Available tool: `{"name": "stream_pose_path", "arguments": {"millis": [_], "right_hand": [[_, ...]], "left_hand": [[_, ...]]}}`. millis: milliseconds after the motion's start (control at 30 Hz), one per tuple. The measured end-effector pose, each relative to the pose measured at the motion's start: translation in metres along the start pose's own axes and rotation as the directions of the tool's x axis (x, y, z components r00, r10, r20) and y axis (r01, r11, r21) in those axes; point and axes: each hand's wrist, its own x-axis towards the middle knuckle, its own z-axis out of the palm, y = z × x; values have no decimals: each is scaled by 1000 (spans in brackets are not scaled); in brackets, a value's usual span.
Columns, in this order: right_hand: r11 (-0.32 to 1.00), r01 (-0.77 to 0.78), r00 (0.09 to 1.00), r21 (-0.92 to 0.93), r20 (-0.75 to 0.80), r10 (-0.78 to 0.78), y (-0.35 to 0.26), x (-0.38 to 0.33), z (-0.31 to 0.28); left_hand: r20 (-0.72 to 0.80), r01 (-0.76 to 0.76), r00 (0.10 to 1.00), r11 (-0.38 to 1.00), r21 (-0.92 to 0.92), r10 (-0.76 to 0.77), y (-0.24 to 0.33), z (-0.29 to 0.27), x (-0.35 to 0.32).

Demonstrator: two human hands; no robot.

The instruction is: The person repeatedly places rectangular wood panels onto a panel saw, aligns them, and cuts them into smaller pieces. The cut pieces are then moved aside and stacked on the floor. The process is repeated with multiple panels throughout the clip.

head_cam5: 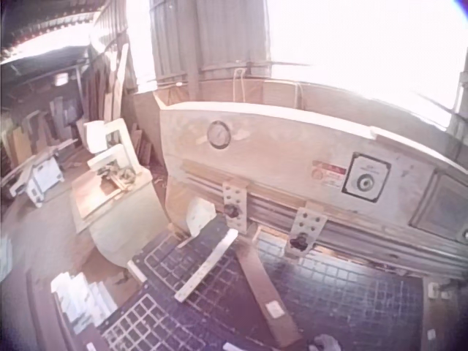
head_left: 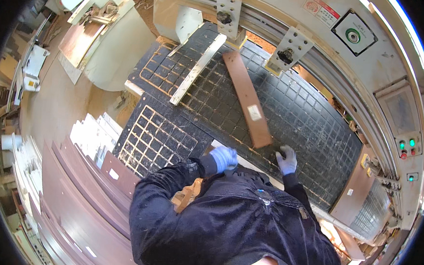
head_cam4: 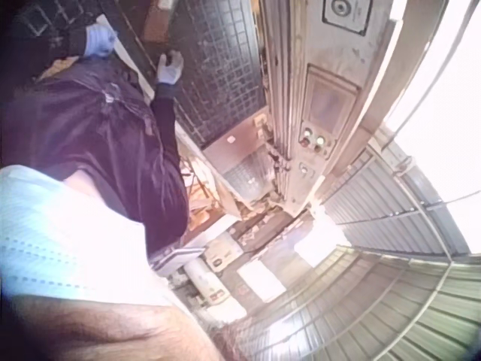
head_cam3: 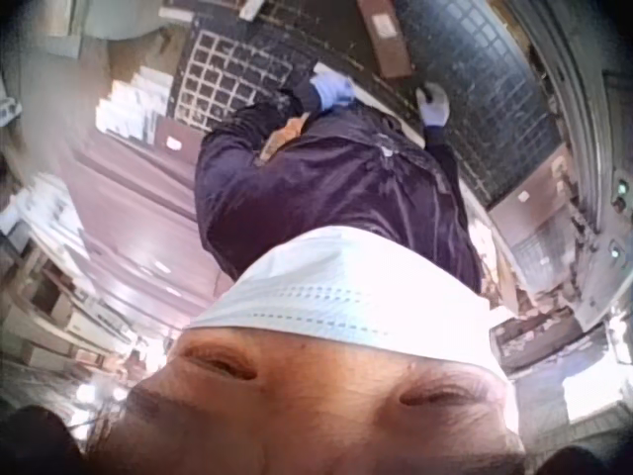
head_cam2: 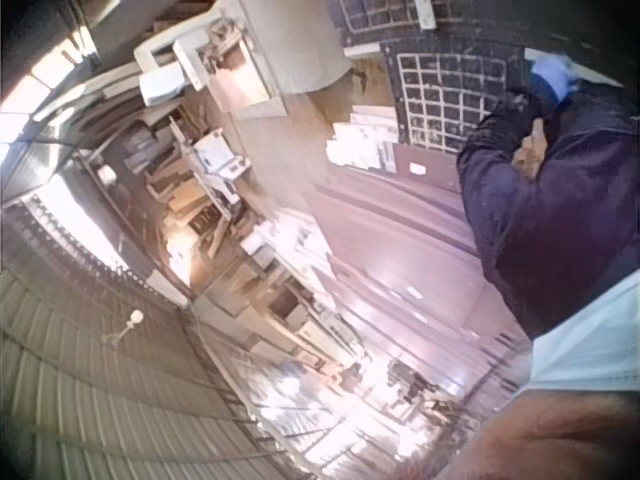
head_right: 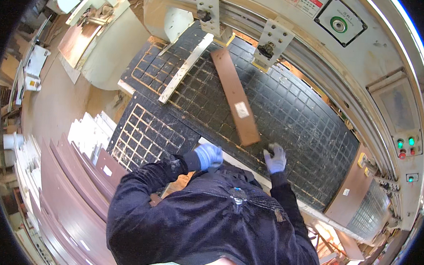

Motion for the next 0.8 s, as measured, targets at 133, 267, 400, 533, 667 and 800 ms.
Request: {"name": "stream_pose_path", "arguments": {"millis": [133, 267, 400, 533, 667, 800], "right_hand": [[964, 118, 991, -237, 89, -100, -40, 66, -11], [894, 282, 948, -348, 241, -205, -65, 120, -5], [895, 400, 867, -198, 400, -299, -54, 136, 10], [829, 558, 712, 37, 493, -501, -83, 140, 9], [790, 608, 751, 82, 263, -605, -151, 199, 41], [706, 707, 700, -21, 162, -696, -196, 245, 116]], "left_hand": [[-653, -263, 758, 915, -306, 0, -40, 9, 29], [-636, -154, 771, 978, -139, 31, -59, -8, 50], [-479, -103, 873, 995, 15, 98, -55, -11, 76], [-423, -215, 885, 977, -4, 193, -61, 8, 76], [-679, -284, 720, 953, -105, 140, -77, 48, 46], [-731, -116, 676, 967, -227, -90, -75, 72, 5]]}}
